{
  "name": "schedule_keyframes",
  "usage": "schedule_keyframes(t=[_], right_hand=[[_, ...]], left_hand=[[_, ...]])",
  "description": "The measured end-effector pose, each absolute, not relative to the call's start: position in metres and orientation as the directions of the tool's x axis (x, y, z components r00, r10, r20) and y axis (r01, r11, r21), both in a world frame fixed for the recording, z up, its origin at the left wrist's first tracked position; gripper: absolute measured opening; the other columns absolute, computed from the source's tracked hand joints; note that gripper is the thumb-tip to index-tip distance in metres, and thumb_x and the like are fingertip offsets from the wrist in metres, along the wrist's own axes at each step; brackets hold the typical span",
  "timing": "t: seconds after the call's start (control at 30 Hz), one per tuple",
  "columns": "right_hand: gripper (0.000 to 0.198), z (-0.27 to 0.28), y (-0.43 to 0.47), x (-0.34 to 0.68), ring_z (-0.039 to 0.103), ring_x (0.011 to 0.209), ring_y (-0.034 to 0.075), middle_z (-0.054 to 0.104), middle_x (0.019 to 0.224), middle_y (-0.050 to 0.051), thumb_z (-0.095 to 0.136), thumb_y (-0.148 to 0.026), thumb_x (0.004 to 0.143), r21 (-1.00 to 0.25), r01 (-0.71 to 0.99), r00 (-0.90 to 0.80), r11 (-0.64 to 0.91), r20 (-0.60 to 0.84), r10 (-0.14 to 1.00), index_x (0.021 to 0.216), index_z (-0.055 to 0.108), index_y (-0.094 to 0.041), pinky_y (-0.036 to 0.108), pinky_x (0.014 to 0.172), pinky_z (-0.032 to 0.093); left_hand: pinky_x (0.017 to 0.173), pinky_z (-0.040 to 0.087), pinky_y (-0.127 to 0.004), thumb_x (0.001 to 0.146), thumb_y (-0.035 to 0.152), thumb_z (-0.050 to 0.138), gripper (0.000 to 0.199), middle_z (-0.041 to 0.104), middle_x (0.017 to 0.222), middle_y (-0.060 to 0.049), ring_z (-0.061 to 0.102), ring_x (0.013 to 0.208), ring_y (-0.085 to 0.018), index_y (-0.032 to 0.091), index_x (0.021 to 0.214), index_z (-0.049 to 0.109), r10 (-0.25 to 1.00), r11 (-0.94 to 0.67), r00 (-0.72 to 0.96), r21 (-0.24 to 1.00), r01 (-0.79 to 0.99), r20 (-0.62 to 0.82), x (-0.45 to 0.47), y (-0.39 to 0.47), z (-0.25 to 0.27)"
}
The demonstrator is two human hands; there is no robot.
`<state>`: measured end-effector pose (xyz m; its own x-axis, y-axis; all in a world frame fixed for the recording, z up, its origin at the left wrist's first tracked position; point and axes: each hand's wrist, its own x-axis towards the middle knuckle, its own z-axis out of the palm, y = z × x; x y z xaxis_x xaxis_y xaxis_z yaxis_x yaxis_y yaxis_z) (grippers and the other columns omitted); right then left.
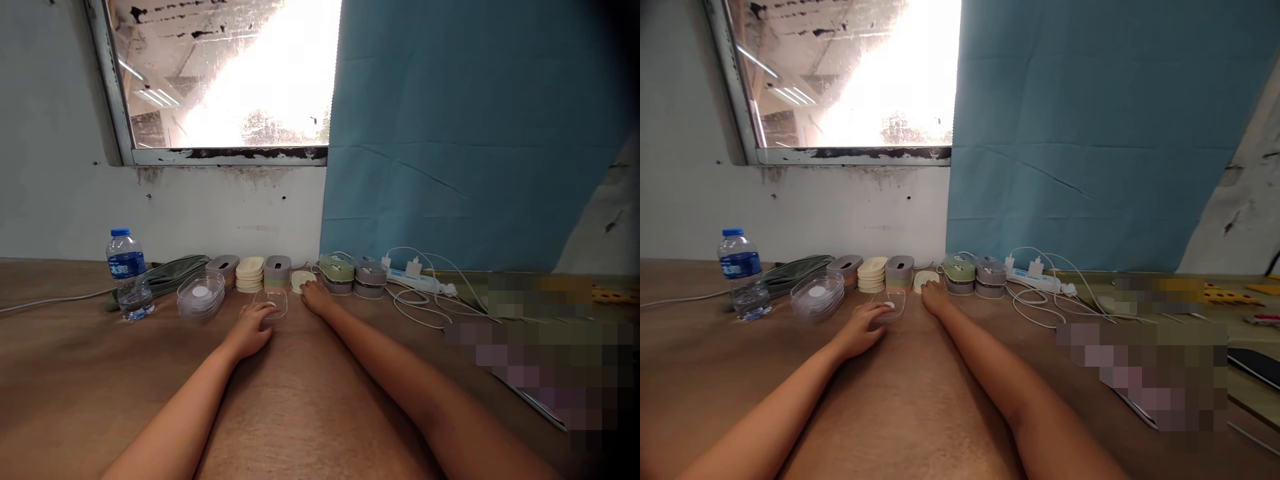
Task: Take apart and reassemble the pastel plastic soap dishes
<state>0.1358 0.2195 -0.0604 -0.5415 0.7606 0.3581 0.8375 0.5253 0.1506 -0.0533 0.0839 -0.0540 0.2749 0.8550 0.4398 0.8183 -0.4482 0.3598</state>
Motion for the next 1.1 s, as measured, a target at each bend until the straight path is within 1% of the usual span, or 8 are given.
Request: schedule_keyframes(t=[0.1,0.17,0.37,0.5,0.67,0.77,0.93,1.1], right_hand=[[0.024,-0.061,0.201,0.152,0.057,0.093,0.019,0.056,0.109,0.007,0.051,-0.027,0.089,0.088,0.774,-0.616,0.627,0.333,0.714,0.109,0.054,-0.014,0.039,0.08,0.048],[0.02,-0.062,0.176,0.168,0.058,0.091,0.018,0.058,0.103,0.008,0.049,-0.017,0.088,0.038,0.71,-0.673,0.703,0.331,0.662,0.108,0.055,-0.014,0.036,0.081,0.047],[0.023,-0.062,0.09,0.227,0.057,0.089,0.016,0.057,0.101,0.007,0.045,-0.008,0.081,-0.075,0.554,-0.753,0.829,0.38,0.537,0.1,0.053,-0.018,0.027,0.08,0.047],[0.026,-0.055,0.073,0.254,0.057,0.084,0.016,0.059,0.09,0.005,0.036,-0.001,0.078,-0.059,0.54,-0.753,0.839,0.413,0.513,0.085,0.054,-0.019,0.027,0.075,0.046],[0.027,-0.032,0.099,0.251,0.055,0.088,0.021,0.061,0.096,0.006,0.039,-0.004,0.079,0.053,0.527,-0.785,0.848,0.412,0.462,0.08,0.06,-0.021,0.036,0.081,0.041],[0.026,-0.014,0.128,0.22,0.051,0.1,0.022,0.059,0.105,0.008,0.045,-0.008,0.078,0.096,0.547,-0.78,0.832,0.42,0.464,0.097,0.06,-0.02,0.038,0.089,0.037],[0.049,0.0,0.183,0.134,0.043,0.114,0.024,0.046,0.128,0.012,0.054,-0.017,0.08,0.074,0.686,-0.656,0.723,0.493,0.572,0.127,0.042,-0.015,0.038,0.097,0.034],[0.033,-0.01,0.224,0.079,0.049,0.109,0.025,0.047,0.125,0.009,0.053,-0.031,0.088,0.021,0.791,-0.543,0.611,0.482,0.687,0.118,0.049,-0.017,0.047,0.09,0.041]], left_hand=[[0.094,0.034,-0.036,0.073,0.013,0.049,0.041,0.063,0.11,-0.004,0.054,0.105,-0.022,0.024,0.112,0.059,0.824,-0.538,0.404,0.326,0.777,0.397,-0.05,0.079,-0.051],[0.088,0.038,-0.032,0.075,0.013,0.046,0.039,0.067,0.1,-0.003,0.058,0.095,-0.02,0.025,0.111,0.059,0.821,-0.548,0.416,0.332,0.768,0.392,-0.048,0.076,-0.049],[0.08,0.038,-0.032,0.072,0.013,0.048,0.035,0.069,0.085,-0.002,0.062,0.078,-0.02,0.025,0.101,0.062,0.87,-0.418,0.27,0.325,0.848,0.413,-0.048,0.076,-0.047],[0.083,0.035,-0.037,0.07,0.012,0.049,0.03,0.07,0.084,-0.004,0.062,0.082,-0.022,0.024,0.093,0.064,0.905,-0.22,0.083,0.292,0.931,0.418,-0.058,0.078,-0.048],[0.086,0.033,-0.047,0.068,0.008,0.046,0.032,0.068,0.091,-0.012,0.059,0.091,-0.03,0.017,0.092,0.064,0.885,-0.104,-0.029,0.257,0.961,0.465,-0.066,0.079,-0.043],[0.091,0.034,-0.042,0.067,0.006,0.047,0.037,0.063,0.106,-0.012,0.054,0.102,-0.028,0.017,0.098,0.063,0.853,-0.235,0.067,0.267,0.934,0.518,-0.058,0.077,-0.039],[0.096,0.036,-0.035,0.07,0.009,0.052,0.044,0.058,0.118,-0.008,0.051,0.111,-0.022,0.023,0.111,0.06,0.705,-0.704,0.549,0.349,0.619,0.45,-0.028,0.064,-0.042],[0.096,0.035,-0.038,0.074,0.016,0.056,0.03,0.065,0.107,-0.006,0.056,0.102,-0.023,0.024,0.101,0.066,0.618,-0.786,0.674,0.359,0.504,0.406,-0.011,0.057,-0.048]])
